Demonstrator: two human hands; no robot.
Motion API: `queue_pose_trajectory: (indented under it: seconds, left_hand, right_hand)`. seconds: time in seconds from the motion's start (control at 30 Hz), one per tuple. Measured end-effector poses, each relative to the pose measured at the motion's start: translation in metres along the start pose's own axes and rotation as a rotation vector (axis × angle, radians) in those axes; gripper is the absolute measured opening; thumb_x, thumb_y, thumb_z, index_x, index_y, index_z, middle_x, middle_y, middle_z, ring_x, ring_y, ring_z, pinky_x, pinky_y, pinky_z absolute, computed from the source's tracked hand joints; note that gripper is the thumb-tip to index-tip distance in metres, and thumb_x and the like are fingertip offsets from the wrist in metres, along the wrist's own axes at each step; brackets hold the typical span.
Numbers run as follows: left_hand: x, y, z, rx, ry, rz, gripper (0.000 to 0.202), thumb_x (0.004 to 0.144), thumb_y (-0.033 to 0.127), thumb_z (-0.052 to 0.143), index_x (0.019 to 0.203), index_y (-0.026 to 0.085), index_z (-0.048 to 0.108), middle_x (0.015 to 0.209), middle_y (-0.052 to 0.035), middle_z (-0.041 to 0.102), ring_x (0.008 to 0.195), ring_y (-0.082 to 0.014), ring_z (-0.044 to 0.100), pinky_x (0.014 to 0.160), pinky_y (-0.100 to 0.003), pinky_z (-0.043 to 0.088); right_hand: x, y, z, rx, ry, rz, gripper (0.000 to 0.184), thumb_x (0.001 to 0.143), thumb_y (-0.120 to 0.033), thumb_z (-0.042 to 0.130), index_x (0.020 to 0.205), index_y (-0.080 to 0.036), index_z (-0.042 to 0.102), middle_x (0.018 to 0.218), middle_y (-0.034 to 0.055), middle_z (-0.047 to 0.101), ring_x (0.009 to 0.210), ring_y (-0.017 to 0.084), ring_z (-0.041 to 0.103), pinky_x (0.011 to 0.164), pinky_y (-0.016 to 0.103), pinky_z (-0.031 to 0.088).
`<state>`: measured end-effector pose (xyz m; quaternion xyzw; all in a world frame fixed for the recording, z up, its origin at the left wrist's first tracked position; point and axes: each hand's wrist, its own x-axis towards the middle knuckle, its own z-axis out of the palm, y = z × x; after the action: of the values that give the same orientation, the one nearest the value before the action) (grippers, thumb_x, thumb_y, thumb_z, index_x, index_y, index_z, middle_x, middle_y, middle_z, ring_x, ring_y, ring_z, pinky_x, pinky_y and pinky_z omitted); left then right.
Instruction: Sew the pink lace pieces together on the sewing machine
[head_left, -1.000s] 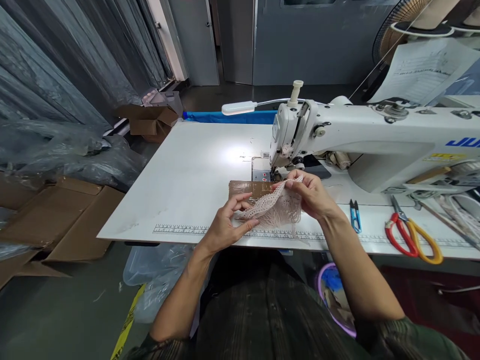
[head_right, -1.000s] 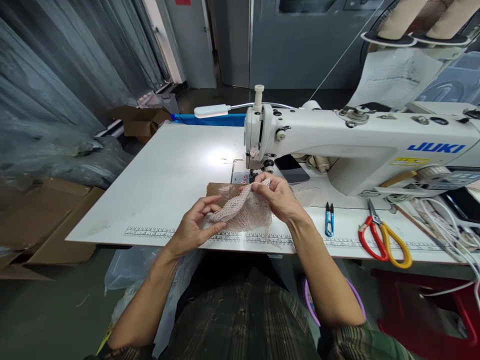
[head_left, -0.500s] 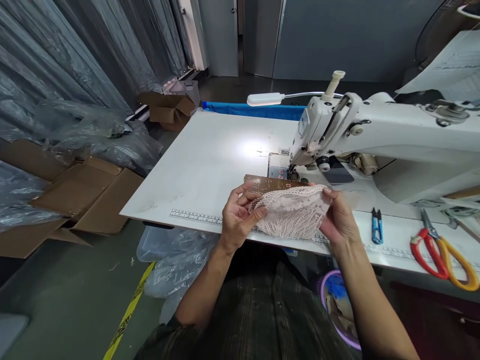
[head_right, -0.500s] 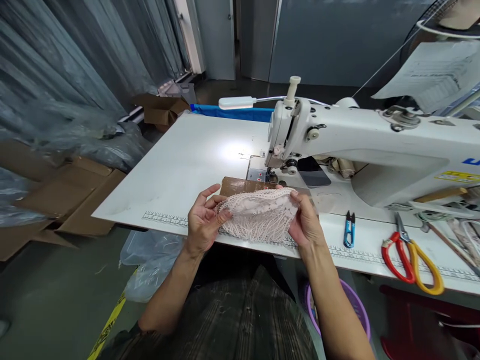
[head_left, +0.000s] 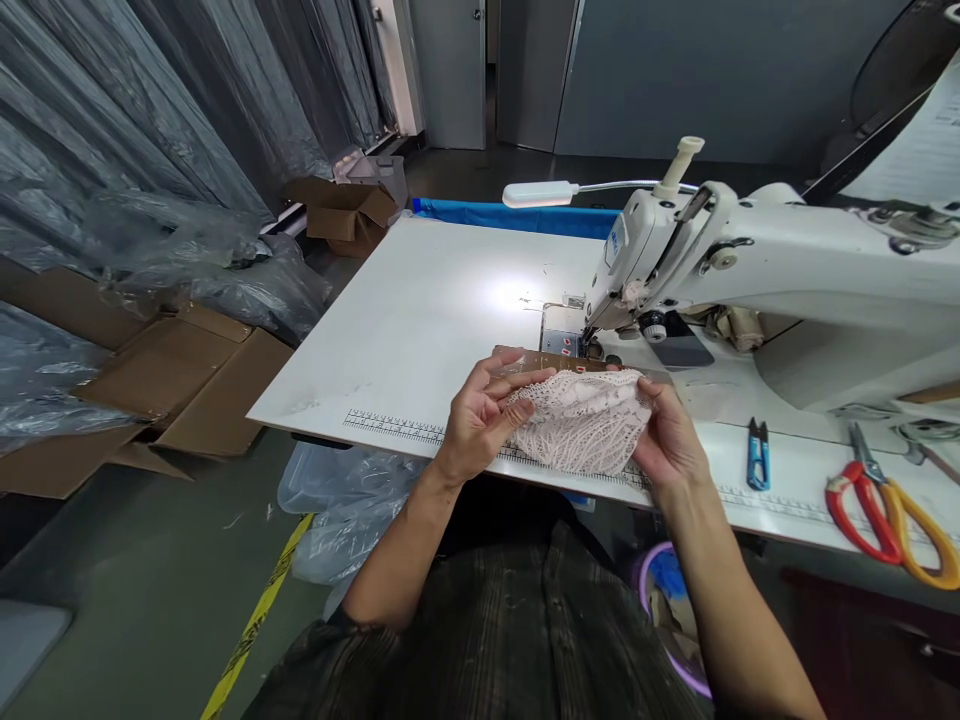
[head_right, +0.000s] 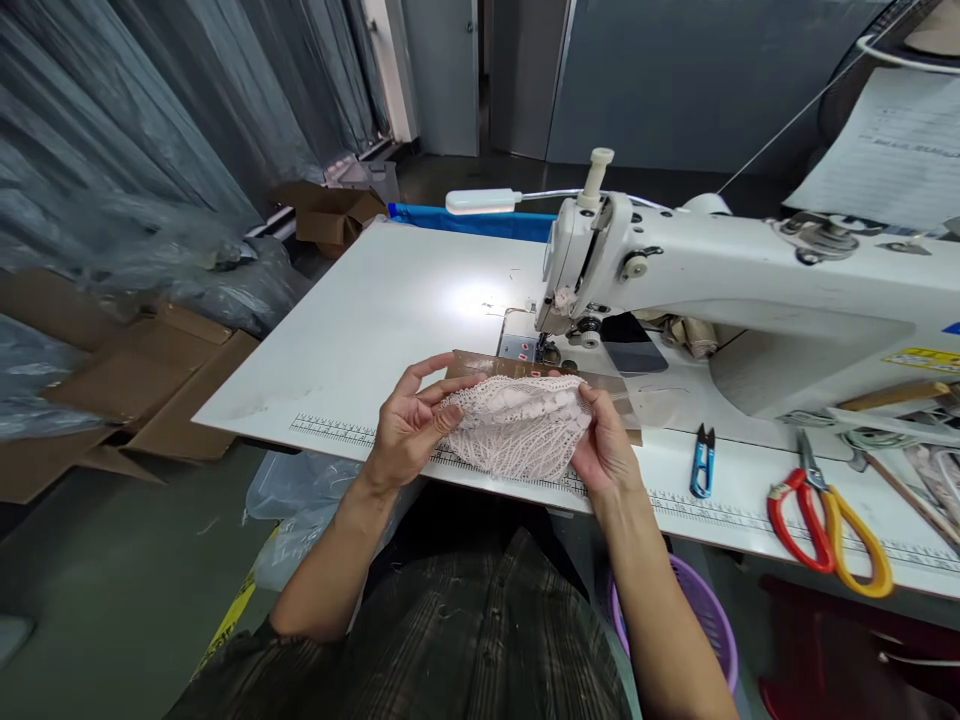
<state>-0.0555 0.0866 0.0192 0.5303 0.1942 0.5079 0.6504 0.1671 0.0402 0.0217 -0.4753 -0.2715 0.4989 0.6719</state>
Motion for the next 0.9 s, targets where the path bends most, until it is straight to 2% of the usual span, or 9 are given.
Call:
queue_pose_trajectory:
  seconds: [0.1, 0.27, 0.33, 0.43, 0.5, 0.57, 0.7, 0.8, 0.9]
  left_hand:
    - [0.002, 0.001, 0.001, -0.065, 0.018, -0.046, 0.045, 0.079, 0.031, 0.076, 0.119, 0.02, 0.061, 0.114, -0.0109, 0.07, 0.111, -0.0224, 0.064, 0.081, -0.028, 0.054]
    - [0.006, 0.003, 0.001, -0.196, 0.033, -0.241, 0.019, 0.076, 0.025, 0.074, 0.093, 0.017, 0.072, 0.101, -0.0062, 0.072, 0.09, -0.0165, 0.067, 0.074, -0.025, 0.055]
    - [0.008, 0.004, 0.0, -0.269, 0.002, -0.273, 0.022, 0.079, 0.027, 0.068, 0.096, 0.015, 0.072, 0.104, -0.0086, 0.072, 0.092, -0.0184, 0.068, 0.078, -0.029, 0.056]
    - [0.009, 0.005, -0.001, -0.355, -0.022, -0.289, 0.034, 0.086, 0.042, 0.058, 0.101, 0.013, 0.071, 0.111, -0.0126, 0.071, 0.095, -0.0219, 0.068, 0.08, -0.034, 0.058]
    - [0.009, 0.005, 0.0, -0.364, -0.021, -0.293, 0.047, 0.09, 0.055, 0.052, 0.101, 0.013, 0.07, 0.112, -0.0139, 0.07, 0.097, -0.0233, 0.068, 0.08, -0.036, 0.058]
    - [0.009, 0.002, 0.002, -0.309, -0.014, -0.261, 0.05, 0.088, 0.06, 0.055, 0.102, 0.014, 0.069, 0.113, -0.0137, 0.07, 0.1, -0.0237, 0.067, 0.082, -0.036, 0.058]
    - [0.008, -0.005, 0.006, -0.089, 0.04, -0.108, 0.04, 0.071, 0.031, 0.083, 0.103, 0.016, 0.065, 0.118, -0.0108, 0.067, 0.112, -0.0218, 0.062, 0.093, -0.031, 0.053]
    - [0.007, -0.006, 0.006, -0.009, 0.037, -0.045, 0.044, 0.072, 0.022, 0.081, 0.11, 0.016, 0.059, 0.117, -0.0108, 0.067, 0.11, -0.0198, 0.063, 0.091, -0.03, 0.052]
    - [0.005, 0.0, 0.003, 0.021, -0.032, -0.035, 0.051, 0.076, 0.02, 0.078, 0.121, 0.017, 0.052, 0.117, -0.0111, 0.066, 0.096, -0.0154, 0.066, 0.081, -0.025, 0.053]
  right_hand:
    - [0.002, 0.002, -0.003, 0.035, 0.038, 0.007, 0.013, 0.076, -0.031, 0.071, 0.086, -0.023, 0.068, 0.088, 0.0019, 0.075, 0.095, 0.026, 0.07, 0.087, 0.04, 0.061]
    - [0.003, 0.001, -0.005, 0.044, 0.042, 0.021, 0.013, 0.076, -0.032, 0.071, 0.085, -0.023, 0.067, 0.081, 0.0029, 0.074, 0.093, 0.029, 0.071, 0.086, 0.047, 0.061]
    - [0.002, 0.0, -0.004, 0.047, 0.04, 0.019, 0.015, 0.075, -0.032, 0.071, 0.086, -0.023, 0.068, 0.081, 0.0033, 0.075, 0.095, 0.03, 0.071, 0.087, 0.048, 0.061]
    - [0.0, -0.002, -0.002, 0.064, 0.031, 0.035, 0.017, 0.075, -0.032, 0.071, 0.089, -0.022, 0.069, 0.083, 0.0037, 0.075, 0.098, 0.03, 0.07, 0.089, 0.048, 0.06]
    - [-0.001, -0.003, -0.001, 0.08, 0.023, 0.043, 0.019, 0.076, -0.031, 0.07, 0.093, -0.023, 0.07, 0.086, 0.0037, 0.075, 0.1, 0.029, 0.07, 0.09, 0.047, 0.059]
    - [-0.001, -0.002, -0.001, 0.098, 0.033, 0.052, 0.02, 0.076, -0.03, 0.069, 0.094, -0.022, 0.07, 0.087, 0.0037, 0.075, 0.101, 0.029, 0.069, 0.092, 0.047, 0.059]
    - [0.0, -0.001, 0.0, 0.134, 0.094, 0.083, 0.018, 0.074, -0.028, 0.068, 0.09, -0.021, 0.069, 0.086, 0.0039, 0.075, 0.1, 0.029, 0.069, 0.093, 0.047, 0.058]
    - [-0.001, -0.003, 0.001, 0.141, 0.095, 0.108, 0.019, 0.073, -0.028, 0.068, 0.09, -0.02, 0.069, 0.086, 0.0048, 0.075, 0.099, 0.029, 0.07, 0.093, 0.046, 0.057]
    - [-0.005, -0.008, -0.001, 0.104, 0.017, 0.13, 0.025, 0.072, -0.031, 0.07, 0.093, -0.017, 0.07, 0.089, 0.0064, 0.075, 0.095, 0.029, 0.07, 0.09, 0.043, 0.058]
